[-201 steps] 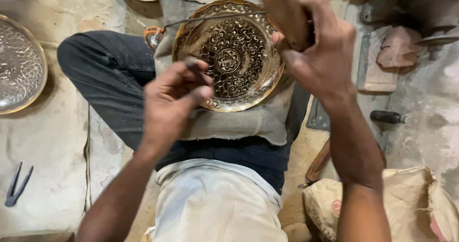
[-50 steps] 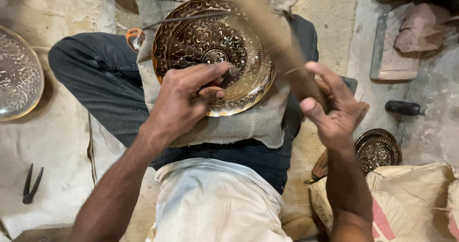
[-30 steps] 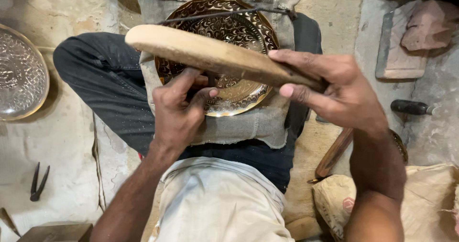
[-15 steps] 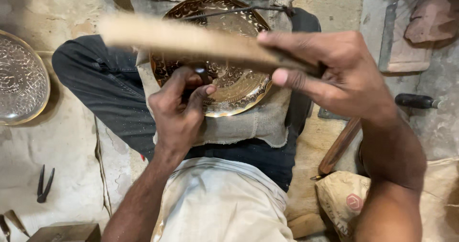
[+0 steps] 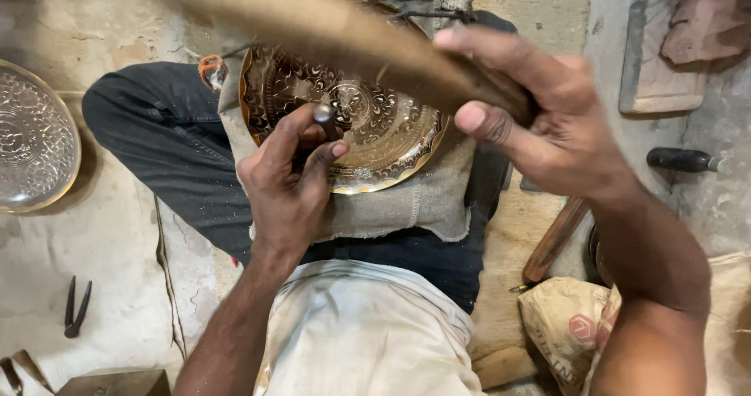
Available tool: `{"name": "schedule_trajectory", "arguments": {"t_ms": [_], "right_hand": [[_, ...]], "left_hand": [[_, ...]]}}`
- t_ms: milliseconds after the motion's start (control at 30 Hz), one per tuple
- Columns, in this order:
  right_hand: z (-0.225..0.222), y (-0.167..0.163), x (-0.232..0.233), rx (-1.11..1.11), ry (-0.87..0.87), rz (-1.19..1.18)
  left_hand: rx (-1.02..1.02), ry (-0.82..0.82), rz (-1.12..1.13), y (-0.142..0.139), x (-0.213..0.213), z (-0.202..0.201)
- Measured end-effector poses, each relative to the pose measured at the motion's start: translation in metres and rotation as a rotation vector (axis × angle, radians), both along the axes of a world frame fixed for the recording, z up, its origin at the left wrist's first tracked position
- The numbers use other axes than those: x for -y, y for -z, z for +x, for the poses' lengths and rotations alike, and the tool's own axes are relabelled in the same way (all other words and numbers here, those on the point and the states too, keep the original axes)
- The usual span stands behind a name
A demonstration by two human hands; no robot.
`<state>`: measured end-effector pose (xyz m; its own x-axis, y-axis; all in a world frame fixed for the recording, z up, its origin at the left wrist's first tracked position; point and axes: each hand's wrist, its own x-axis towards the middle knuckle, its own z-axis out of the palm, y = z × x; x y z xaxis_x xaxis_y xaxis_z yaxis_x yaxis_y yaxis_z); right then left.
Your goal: The person sits on the floor with an engraved brass plate resting on a cloth cushion on their lap. They hold a small punch against the plate's surface with one hand and strike it with a wooden mallet held in the other hand, repositioning the punch repeatedly to work the decorative pattern across the plate.
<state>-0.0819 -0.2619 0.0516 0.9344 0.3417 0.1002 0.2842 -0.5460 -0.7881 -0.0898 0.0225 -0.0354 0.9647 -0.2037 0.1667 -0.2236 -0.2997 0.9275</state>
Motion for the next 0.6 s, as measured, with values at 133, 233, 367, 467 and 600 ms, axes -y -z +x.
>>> {"name": "schedule_trajectory", "arguments": {"t_ms": [133, 233, 367, 467, 600], "right_hand": [[0.0, 0.009, 0.007, -0.07, -0.167, -0.103], [-0.001, 0.011, 0.008, 0.027, -0.148, -0.017], [-0.002, 0.007, 0.007, 0.006, -0.154, -0.075], [0.0, 0.003, 0.003, -0.054, -0.105, -0.026], [0.002, 0.001, -0.002, -0.035, -0.108, -0.095]], "left_hand": [[0.011, 0.017, -0.008, 0.0, 0.0, -0.001], [-0.036, 0.0, -0.043, -0.001, -0.001, -0.003], [0.015, 0.03, 0.001, -0.001, -0.001, 0.0], [-0.037, 0.01, -0.04, 0.0, -0.001, -0.002], [-0.015, 0.012, -0.018, 0.005, -0.002, -0.001]]}}
